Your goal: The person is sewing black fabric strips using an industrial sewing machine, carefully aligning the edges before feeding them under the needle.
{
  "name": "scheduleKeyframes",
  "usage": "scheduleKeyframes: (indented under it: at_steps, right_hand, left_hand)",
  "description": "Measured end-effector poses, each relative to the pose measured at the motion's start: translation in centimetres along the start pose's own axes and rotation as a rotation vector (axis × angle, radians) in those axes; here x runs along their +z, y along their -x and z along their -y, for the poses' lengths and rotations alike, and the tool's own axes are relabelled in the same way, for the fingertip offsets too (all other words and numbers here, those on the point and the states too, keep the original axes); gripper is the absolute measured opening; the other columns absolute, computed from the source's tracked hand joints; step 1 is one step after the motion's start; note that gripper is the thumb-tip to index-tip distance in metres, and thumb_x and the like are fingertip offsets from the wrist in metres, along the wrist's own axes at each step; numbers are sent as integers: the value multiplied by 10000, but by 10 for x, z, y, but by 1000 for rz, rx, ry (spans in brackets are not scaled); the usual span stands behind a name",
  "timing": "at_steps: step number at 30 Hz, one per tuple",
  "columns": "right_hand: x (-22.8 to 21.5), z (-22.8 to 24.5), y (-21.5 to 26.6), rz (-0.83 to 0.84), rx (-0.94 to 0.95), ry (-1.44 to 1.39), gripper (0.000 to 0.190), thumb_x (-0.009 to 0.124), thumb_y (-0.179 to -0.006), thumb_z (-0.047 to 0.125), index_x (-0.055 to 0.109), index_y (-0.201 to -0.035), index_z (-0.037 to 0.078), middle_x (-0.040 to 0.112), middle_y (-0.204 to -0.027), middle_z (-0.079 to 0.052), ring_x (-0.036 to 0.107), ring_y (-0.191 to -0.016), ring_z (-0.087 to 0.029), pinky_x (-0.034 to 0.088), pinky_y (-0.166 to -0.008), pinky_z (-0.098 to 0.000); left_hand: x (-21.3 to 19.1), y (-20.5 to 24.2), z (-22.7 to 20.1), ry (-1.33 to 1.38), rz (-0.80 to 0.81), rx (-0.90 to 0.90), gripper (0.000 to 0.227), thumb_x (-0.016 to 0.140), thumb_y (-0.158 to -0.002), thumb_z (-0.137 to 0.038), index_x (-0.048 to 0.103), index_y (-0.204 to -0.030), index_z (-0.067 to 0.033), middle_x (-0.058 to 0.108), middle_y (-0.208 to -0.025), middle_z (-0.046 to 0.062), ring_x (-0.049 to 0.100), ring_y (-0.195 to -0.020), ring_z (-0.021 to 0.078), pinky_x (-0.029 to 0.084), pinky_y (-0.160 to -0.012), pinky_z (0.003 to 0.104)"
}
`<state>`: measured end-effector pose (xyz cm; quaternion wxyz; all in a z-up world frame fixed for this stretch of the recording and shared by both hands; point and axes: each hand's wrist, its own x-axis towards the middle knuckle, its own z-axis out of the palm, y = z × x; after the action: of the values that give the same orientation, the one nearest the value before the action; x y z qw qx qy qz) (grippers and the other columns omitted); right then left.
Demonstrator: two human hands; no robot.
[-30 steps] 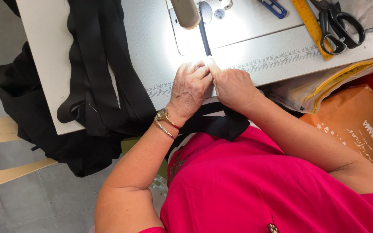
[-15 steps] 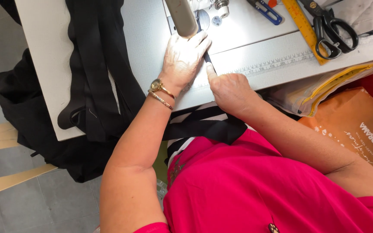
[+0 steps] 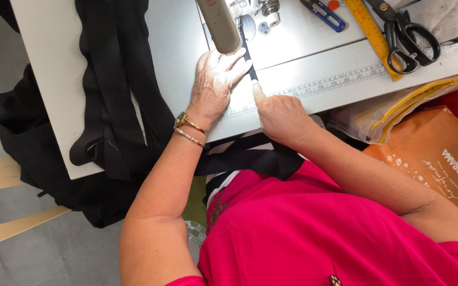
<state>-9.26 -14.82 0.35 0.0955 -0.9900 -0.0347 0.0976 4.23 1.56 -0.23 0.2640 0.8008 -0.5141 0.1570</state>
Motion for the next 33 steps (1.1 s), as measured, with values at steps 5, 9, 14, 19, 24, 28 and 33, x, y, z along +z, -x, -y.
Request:
scheduleKeyframes:
  at_steps: [5, 9, 14, 19, 24, 28, 33]
  right_hand:
    - [-1, 1, -3, 54, 64, -134, 668, 423, -935, 142, 332, -1584, 11, 686, -780, -296, 643, -762, -571, 486, -684, -652]
    - [-8, -2, -3, 43, 121, -397, 655, 386, -944, 186, 383, -1579, 26, 661, -1005, -395, 600, -852, -604, 439, -759, -661]
    - [-13, 1, -3, 57, 169, -437, 666, 396, -931, 203, 393, -1577, 43, 652, -983, -410, 590, -863, -623, 439, -769, -655]
    - [-3, 2, -2, 92, 98, -234, 642, 444, -980, 191, 301, -1582, 22, 671, -840, -348, 625, -823, -600, 465, -727, -677]
    - [11, 2, -4, 0, -37, 73, 801, 477, -753, 47, 377, -1535, -97, 719, -717, -179, 687, -644, -483, 506, -538, -579]
    - [13, 7, -7, 12, -52, 104, 795, 489, -755, 54, 371, -1521, -123, 719, -717, -168, 692, -616, -472, 517, -513, -572]
    - [16, 9, -11, -27, -100, 198, 807, 506, -733, 62, 410, -1511, -129, 708, -641, -111, 692, -528, -371, 517, -444, -496]
  left_hand:
    - [2, -3, 5, 38, 6, -21, 316, 567, -991, -89, 753, -1222, -198, 719, -1287, 70, 575, -1089, 335, 399, -949, 485]
    - [-1, -5, 6, 50, 9, -16, 332, 568, -975, -66, 755, -1206, -214, 733, -1264, 61, 588, -1090, 341, 364, -973, 507]
    - [-2, -6, 3, -12, 34, -3, 326, 569, -969, -82, 723, -1224, -215, 715, -1281, 59, 582, -1076, 353, 357, -1005, 545]
    - [-4, -5, 4, -12, 20, 13, 262, 616, -988, -95, 741, -1194, -198, 719, -1292, 71, 612, -1110, 360, 344, -1052, 553]
    - [-19, -13, -1, -76, -8, 185, 130, 646, -993, -101, 740, -1075, -137, 731, -1187, 108, 630, -1002, 348, 416, -985, 530]
    - [-18, -8, 3, -71, 20, 198, 133, 665, -972, -79, 739, -1077, -117, 729, -1198, 128, 663, -989, 323, 426, -960, 517]
    - [-21, -9, 7, -40, 65, 195, 197, 650, -976, -10, 731, -1129, -105, 729, -1235, 120, 681, -1013, 304, 413, -1011, 545]
